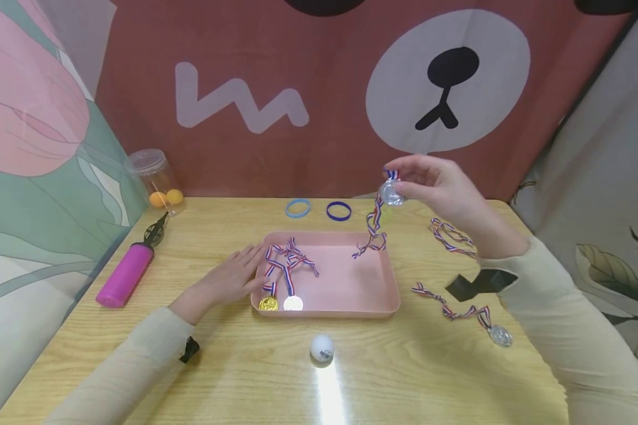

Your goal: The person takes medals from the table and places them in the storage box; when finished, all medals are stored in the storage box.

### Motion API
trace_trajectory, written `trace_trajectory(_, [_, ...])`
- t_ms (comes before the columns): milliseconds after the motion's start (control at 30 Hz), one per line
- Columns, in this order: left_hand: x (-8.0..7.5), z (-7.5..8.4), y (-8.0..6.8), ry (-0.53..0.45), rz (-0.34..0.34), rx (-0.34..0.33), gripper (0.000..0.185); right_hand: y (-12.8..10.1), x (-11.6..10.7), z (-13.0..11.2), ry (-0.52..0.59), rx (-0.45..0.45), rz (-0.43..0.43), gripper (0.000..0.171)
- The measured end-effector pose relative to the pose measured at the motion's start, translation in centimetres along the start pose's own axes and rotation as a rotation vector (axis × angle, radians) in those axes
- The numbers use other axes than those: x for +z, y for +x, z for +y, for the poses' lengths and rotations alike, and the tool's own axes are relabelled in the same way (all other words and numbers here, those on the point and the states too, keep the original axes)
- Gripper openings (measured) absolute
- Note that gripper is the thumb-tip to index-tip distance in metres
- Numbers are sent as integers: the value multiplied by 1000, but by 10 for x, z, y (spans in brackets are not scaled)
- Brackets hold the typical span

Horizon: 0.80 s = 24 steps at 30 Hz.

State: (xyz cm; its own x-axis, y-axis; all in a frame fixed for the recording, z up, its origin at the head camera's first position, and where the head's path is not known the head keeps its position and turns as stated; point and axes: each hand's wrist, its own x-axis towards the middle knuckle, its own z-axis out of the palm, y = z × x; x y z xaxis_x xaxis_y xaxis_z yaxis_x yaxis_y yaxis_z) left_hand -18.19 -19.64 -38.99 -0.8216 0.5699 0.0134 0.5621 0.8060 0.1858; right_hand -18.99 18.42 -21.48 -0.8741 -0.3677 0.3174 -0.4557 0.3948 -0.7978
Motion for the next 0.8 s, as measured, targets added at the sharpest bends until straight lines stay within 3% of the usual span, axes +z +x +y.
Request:
trace_trajectory(267, [2,-2,1,5,1,7,70,15,45,16,90,33,-190,35])
trace_trajectory(700, [3,-3,1,5,12,18,69,31,96,38,168,94,-317,39])
trace_trajectory(800, [2,-3,1,1,2,5,70,29,106,47,119,99,-341,39])
